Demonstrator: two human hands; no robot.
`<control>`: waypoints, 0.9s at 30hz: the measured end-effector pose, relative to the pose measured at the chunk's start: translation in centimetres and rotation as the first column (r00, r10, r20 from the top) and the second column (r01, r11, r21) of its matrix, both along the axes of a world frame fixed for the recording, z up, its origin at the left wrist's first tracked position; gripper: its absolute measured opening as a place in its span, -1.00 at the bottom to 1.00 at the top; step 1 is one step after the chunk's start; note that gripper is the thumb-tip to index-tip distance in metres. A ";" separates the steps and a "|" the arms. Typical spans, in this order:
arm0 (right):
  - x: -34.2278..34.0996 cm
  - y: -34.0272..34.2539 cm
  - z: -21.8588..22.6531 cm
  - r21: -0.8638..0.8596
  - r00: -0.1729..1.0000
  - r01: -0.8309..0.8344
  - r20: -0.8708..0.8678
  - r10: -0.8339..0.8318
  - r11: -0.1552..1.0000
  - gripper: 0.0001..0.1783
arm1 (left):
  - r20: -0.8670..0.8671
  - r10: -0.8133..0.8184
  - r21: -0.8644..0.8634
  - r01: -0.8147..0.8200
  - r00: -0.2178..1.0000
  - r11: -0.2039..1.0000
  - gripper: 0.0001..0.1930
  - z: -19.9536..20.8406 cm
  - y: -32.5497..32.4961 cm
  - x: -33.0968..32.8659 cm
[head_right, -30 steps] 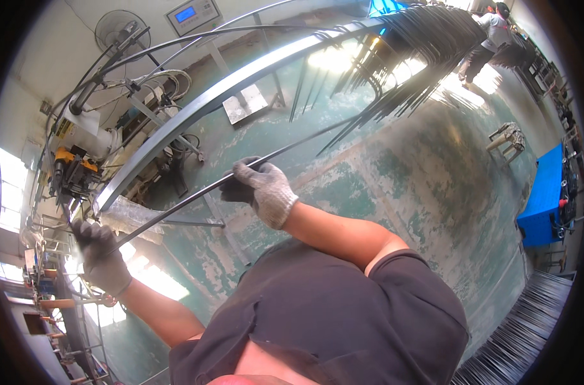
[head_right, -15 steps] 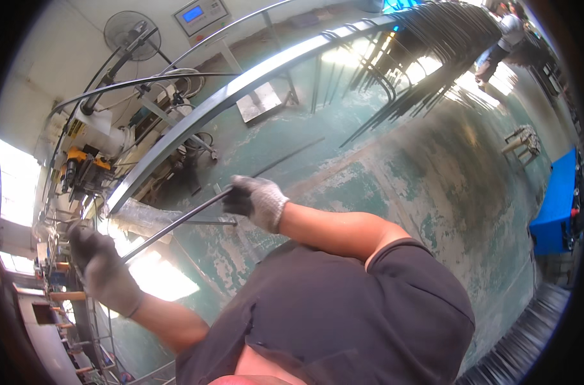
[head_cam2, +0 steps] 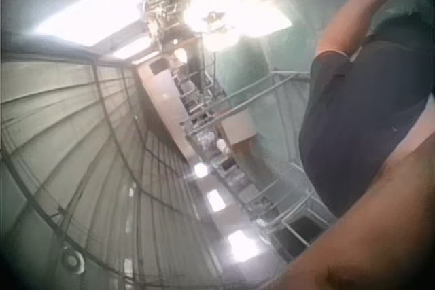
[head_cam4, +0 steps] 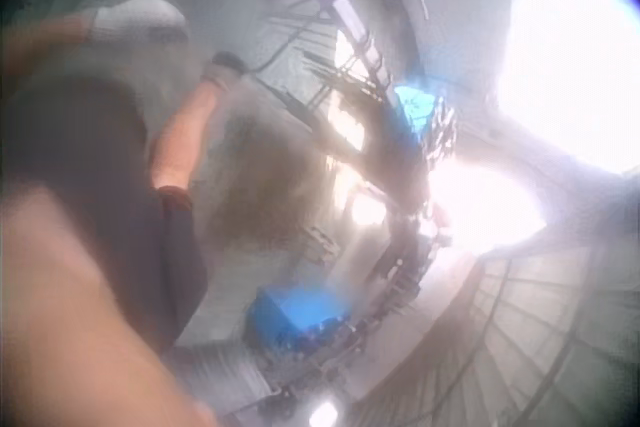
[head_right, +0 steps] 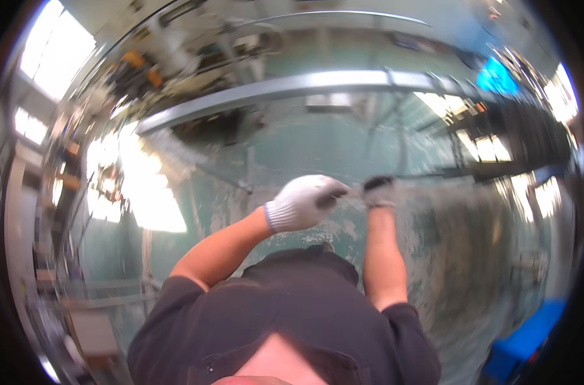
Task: The person picks up straight metal rods, feeds them into a bending machine, and removes the bent rods. They then place the bent rods onto a metal rack and use a measuring tool to check the dimensions of the bent rods.
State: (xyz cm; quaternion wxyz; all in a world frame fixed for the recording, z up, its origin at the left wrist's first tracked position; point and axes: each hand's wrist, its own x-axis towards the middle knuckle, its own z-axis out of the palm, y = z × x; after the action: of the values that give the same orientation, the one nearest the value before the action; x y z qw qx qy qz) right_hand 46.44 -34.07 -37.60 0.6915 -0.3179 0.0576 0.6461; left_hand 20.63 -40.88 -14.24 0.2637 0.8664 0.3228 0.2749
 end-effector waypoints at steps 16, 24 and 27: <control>-16.1 2.3 -3.4 -0.255 0.894 -0.051 0.418 0.158 0.966 -0.46 | 0.221 0.885 -0.715 -0.549 0.410 0.433 -0.70 -17.5 -8.8 -27.0; -38.8 2.3 -4.6 -0.524 0.348 -0.317 0.711 0.611 0.791 -0.63 | 0.163 0.984 -0.861 -0.497 -0.077 0.104 -0.69 -22.2 -19.0 -48.7; -42.3 2.3 -7.6 -0.604 0.093 -0.378 0.729 0.678 0.702 -0.64 | 0.002 0.983 -0.902 -0.425 -0.185 -0.078 -0.69 -20.3 -22.1 -57.6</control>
State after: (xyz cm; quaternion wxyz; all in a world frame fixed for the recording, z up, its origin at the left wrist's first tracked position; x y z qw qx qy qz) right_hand 4.11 -31.77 -45.20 0.2592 -0.7100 -0.3803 0.5331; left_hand -36.92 -62.97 -34.55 0.3901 0.0558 0.7236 0.5667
